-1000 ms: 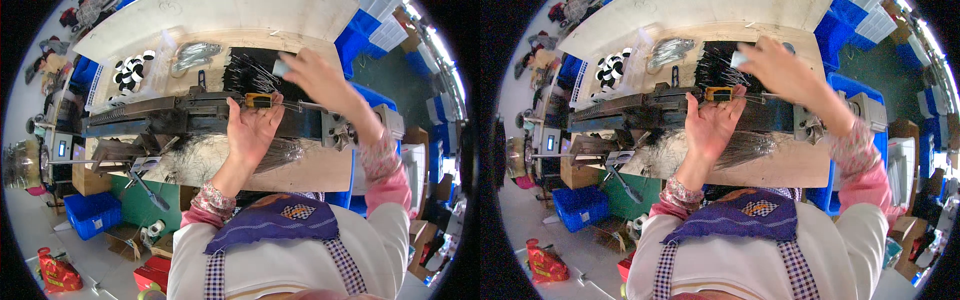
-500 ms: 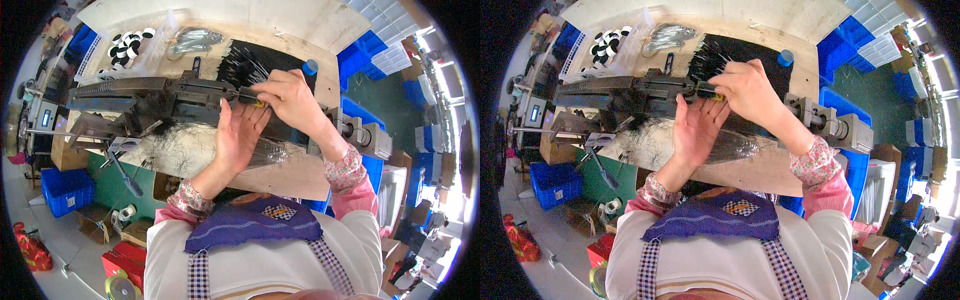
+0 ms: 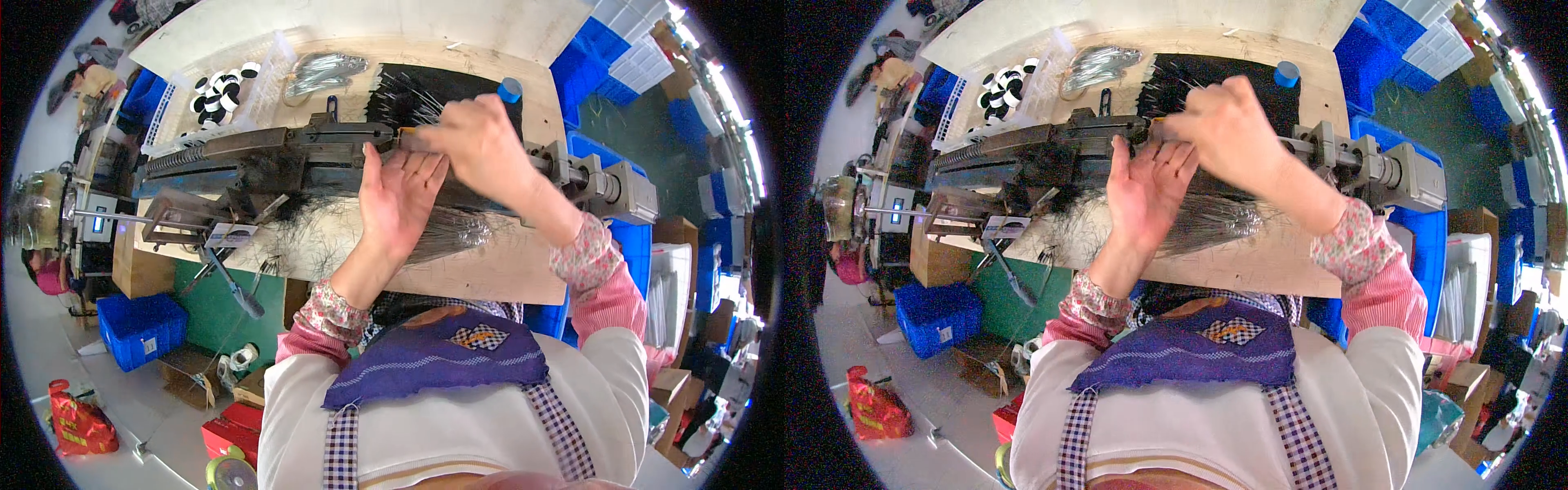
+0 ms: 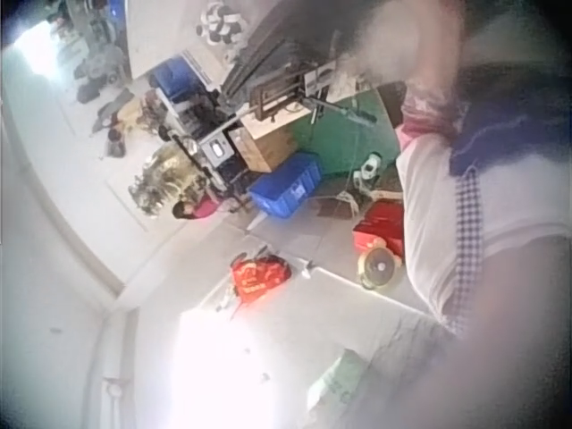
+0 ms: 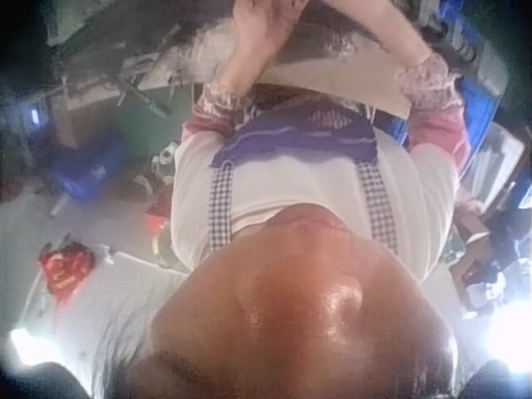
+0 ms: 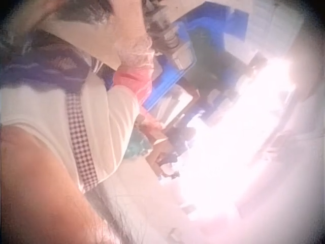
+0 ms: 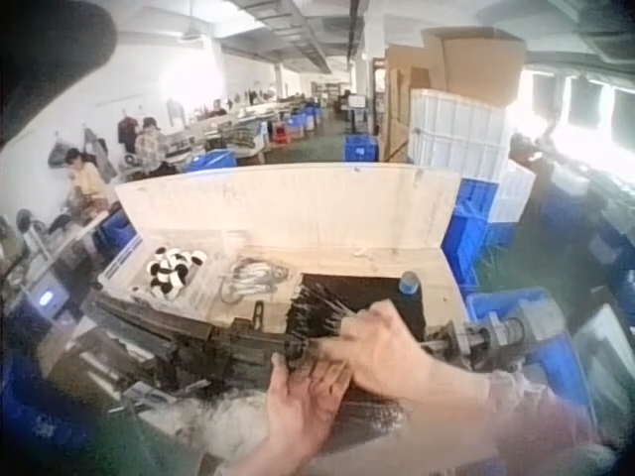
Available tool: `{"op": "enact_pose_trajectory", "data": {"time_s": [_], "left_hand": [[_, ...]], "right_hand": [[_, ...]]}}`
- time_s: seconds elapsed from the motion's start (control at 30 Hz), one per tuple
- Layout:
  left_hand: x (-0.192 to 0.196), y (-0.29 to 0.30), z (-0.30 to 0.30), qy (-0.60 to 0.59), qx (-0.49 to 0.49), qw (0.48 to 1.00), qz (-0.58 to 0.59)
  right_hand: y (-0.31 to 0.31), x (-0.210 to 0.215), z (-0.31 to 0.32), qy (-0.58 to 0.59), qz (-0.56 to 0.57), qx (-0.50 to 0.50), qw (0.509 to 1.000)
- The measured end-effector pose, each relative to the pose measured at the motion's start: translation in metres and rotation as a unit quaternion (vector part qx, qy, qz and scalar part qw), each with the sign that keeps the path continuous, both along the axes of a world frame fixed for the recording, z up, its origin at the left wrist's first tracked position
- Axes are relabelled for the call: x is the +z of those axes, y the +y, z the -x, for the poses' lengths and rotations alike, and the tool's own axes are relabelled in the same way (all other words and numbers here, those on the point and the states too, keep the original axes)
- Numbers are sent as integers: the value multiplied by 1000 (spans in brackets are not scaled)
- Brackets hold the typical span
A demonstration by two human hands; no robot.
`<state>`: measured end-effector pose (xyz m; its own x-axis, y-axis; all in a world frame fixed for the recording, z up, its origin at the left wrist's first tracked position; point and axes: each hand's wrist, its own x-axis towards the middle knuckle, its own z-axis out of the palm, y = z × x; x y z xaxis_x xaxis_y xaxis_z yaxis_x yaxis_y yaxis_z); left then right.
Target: Operating a specialized machine to assemble industrial brushes by inserting bristles into metal components.
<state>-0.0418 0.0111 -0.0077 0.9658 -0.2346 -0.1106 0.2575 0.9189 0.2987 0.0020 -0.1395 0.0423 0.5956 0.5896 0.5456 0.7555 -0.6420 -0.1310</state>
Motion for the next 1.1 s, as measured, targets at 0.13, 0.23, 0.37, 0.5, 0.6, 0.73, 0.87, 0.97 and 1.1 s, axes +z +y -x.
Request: {"op": "enact_pose_trajectory", "data": {"time_s": [0.13, 0.23, 0.37, 0.5, 0.6, 0.73, 0.87, 0.97, 1.1], "left_hand": [[-2, 7, 9, -43, -5, 998, -41], [1, 7, 9, -24, 5, 999, -46], [1, 8, 9, -25, 6, 998, -62], [0, 10, 6, -34, -8, 998, -56], [-1, 6, 6, -33, -9, 998, -58], [-3, 2, 7, -30, -1, 996, -88], [-2, -3, 11, -4, 12, 998, -68], [-2, 0, 11, 44, 42, 996, -68], [-6, 1, 11, -6, 40, 998, -52]], "right_hand": [[-12, 7, -24, 85, -35, -9, 996], [-9, 6, -24, 138, -19, 8, 990], [1, 6, -27, 135, 38, 9, 990], [-3, 10, -27, 144, 33, 14, 989], [-9, 9, -24, 134, 24, 9, 991], [-12, 12, -17, 132, -19, 20, 991], [-2, 2, 2, 42, 15, 29, 999], [4, 3, -5, 10, 31, -26, 999], [-8, 4, -30, 159, -85, 13, 983]]}}
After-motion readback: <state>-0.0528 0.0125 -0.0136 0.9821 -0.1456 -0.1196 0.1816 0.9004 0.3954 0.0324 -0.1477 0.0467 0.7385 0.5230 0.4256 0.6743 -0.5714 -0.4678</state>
